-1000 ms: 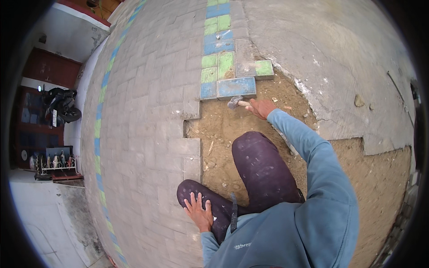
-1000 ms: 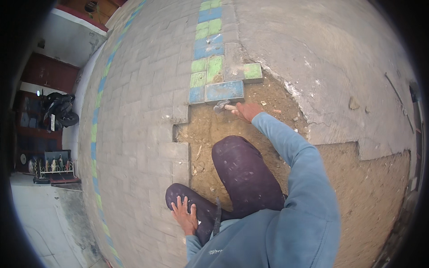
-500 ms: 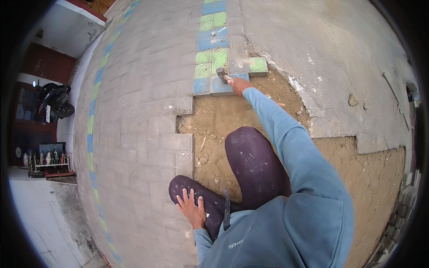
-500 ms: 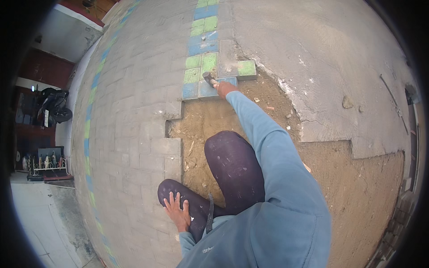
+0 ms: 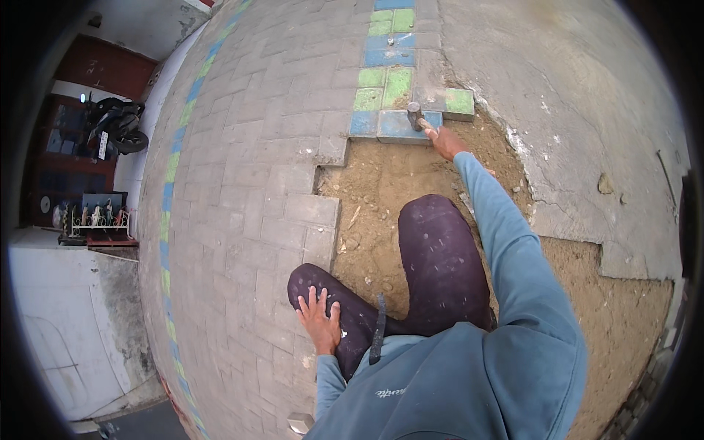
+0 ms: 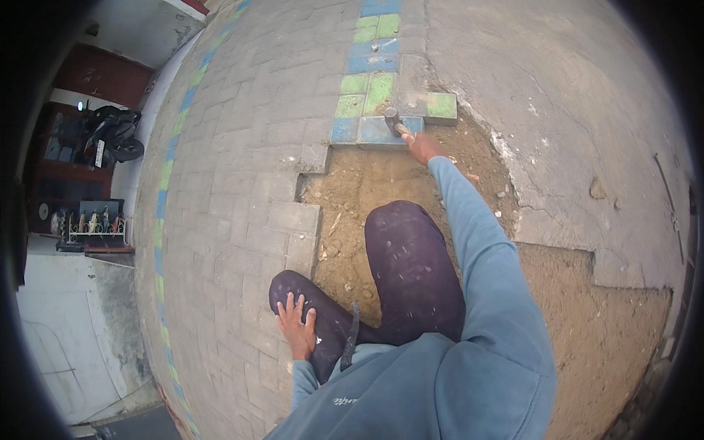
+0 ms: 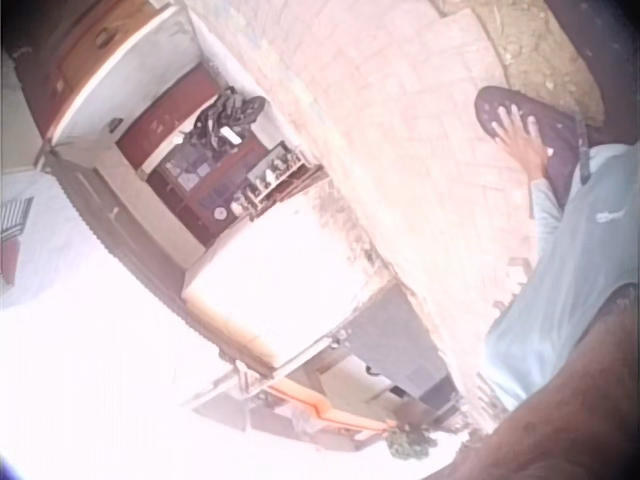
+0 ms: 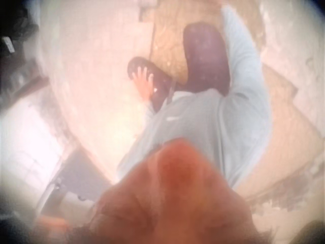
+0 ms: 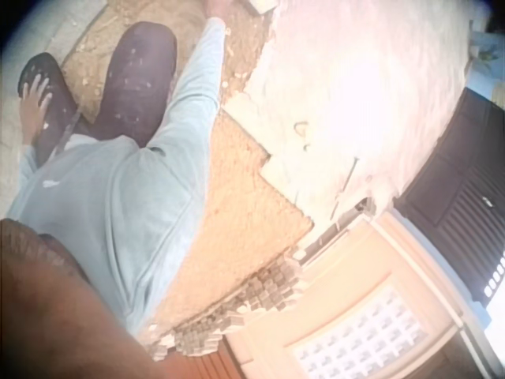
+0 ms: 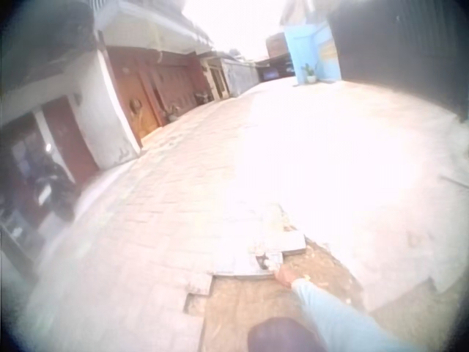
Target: The person kneels on a partially paved outdoor area and places rectangular paving stones into an excavated section. They use a trowel to spread sand or mortar, then tap each stone into place with a hammer. The person continues laying stones in a pattern, adjusting their position and leveling the surface.
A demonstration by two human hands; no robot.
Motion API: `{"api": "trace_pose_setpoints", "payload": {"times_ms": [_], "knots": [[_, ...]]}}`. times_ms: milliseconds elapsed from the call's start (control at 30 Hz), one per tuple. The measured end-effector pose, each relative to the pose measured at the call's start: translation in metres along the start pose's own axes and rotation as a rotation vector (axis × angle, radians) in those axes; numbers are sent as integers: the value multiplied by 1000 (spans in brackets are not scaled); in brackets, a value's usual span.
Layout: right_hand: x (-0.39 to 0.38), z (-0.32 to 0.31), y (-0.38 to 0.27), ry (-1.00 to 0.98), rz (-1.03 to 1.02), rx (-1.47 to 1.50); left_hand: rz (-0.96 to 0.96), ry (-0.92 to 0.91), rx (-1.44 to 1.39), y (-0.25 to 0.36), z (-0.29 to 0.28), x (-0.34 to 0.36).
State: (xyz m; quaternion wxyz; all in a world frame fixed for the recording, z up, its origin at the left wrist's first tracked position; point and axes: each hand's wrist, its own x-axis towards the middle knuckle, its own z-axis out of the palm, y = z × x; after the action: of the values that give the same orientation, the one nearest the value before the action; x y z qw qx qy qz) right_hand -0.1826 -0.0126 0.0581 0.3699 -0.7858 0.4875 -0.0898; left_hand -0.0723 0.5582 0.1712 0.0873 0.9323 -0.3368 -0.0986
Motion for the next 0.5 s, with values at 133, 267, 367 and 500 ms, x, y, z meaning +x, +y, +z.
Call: {"api": "trace_pose_setpoints", "payload": {"times_ms": [133, 267, 367, 500], "knots": [[-86, -50, 42, 203, 136, -59, -25, 1, -13, -6, -5, -5], [-159, -131, 139, 560, 265, -363, -25, -21, 39, 7, -1, 2], [-203, -165, 226, 628, 349, -587, -25, -35, 57, 4, 3, 0], [-278, -161, 273, 684, 189, -943, -25, -61, 69, 0, -4, -2]]}}
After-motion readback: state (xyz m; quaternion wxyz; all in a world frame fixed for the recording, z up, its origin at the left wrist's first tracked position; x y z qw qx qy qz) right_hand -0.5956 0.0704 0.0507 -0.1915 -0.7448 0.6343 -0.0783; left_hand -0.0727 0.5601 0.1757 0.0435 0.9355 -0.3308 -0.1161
